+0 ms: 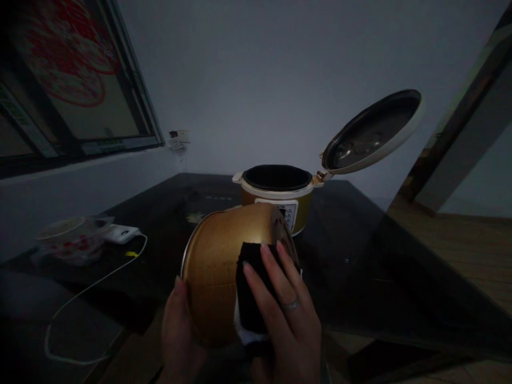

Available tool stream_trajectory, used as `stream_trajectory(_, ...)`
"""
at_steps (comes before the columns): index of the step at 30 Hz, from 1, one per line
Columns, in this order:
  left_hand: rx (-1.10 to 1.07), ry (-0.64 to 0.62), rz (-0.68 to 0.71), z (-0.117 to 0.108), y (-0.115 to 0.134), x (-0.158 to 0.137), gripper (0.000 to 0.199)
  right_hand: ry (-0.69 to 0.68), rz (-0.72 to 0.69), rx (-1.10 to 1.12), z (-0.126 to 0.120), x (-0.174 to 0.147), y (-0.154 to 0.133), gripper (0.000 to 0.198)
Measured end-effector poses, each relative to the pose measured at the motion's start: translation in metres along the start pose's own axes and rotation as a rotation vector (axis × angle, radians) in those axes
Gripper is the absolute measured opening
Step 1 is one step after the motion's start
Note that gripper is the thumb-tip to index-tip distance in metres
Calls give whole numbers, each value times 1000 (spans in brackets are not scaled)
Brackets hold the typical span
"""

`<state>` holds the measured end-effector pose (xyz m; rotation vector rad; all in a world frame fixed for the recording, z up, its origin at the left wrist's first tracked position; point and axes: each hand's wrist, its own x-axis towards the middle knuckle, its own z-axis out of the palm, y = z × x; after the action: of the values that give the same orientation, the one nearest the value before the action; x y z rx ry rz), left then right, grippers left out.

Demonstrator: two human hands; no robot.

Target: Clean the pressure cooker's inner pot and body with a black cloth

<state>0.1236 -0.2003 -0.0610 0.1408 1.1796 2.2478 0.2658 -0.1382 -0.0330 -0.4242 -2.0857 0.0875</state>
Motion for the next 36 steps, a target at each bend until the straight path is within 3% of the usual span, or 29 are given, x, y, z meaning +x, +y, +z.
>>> stream_trajectory(5, 34, -16, 77, -1, -5, -3, 41, -68, -131, -185, 5, 7, -1, 63)
stream_trajectory(13, 53, -22, 129, -1, -9, -5, 38, -132, -291, -347, 12, 23, -14, 50)
stream_trajectory(18, 171, 34, 84, -33, -21, 1, 28, -94, -363, -304, 30, 22, -29, 37)
stream_trajectory(22, 193, 39, 66, -49, -27, 5, 27, -101, -398, -308, 37, 22, -32, 37)
stream_trajectory(30, 9, -31, 129, 3, -7, -8, 48, -252, -342, -267, 11, 28, -11, 50)
stream_trajectory(36, -18, 15, 103, 2, -6, -6, 50, -182, -194, -261, -3, 23, 11, 61)
